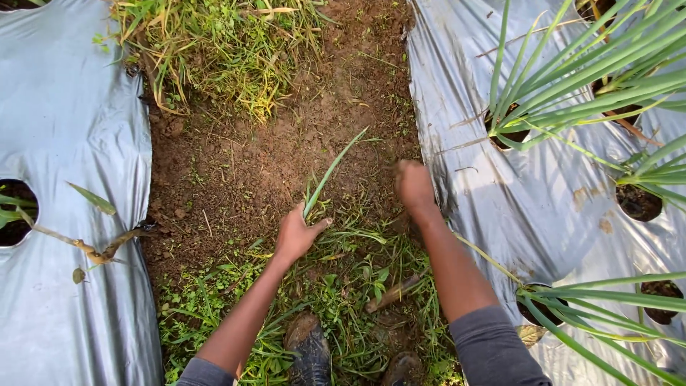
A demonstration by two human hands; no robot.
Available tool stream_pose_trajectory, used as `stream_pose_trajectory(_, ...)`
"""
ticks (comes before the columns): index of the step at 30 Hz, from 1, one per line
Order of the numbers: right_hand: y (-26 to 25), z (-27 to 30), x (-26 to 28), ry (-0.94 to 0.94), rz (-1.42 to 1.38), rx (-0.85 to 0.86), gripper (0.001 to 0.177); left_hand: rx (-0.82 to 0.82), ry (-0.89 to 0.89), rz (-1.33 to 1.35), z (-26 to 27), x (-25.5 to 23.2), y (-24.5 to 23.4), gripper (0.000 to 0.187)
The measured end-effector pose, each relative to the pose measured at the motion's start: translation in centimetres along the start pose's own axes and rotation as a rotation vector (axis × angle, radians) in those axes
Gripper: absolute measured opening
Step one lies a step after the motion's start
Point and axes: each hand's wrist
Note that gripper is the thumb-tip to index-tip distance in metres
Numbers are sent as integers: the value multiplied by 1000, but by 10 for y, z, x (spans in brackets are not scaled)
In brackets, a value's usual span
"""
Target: The person removes weeds from the soil between rows of plants growing through plastic mulch. They pull the weeds by hand and use a small hand hoe to loosen the soil and uproot the vegetation.
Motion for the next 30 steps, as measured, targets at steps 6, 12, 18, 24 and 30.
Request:
stream_pose_trajectory(6, -37, -12, 17, -56, -210, -120, 17, -9, 10, 82, -9, 11, 2, 85)
stream_pose_trajectory(12, -50, 10, 60, -314, 150, -59, 49, -11, -21, 130, -6, 3, -2, 80)
stream_pose_trajectory(18, 40, -26, -64, -517, 365, -126, 12, -10, -39, 140, -8, 6, -4, 80)
stream_pose_trajectory(24, -18, -57, 10, -200, -38, -309, 14, -20, -71, 151, -10, 6, -1, 84)
stream_pose_trajectory(30, 13, -61, 66, -420, 180, 3, 22, -57, -121, 230, -18, 6, 4, 87)
Point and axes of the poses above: each hand's wrist, its own z-axis away from the middle knuckle, its own y-axis out of the palm, x = y × z, and after that the axes turned 12 degrees about -x, right-handed
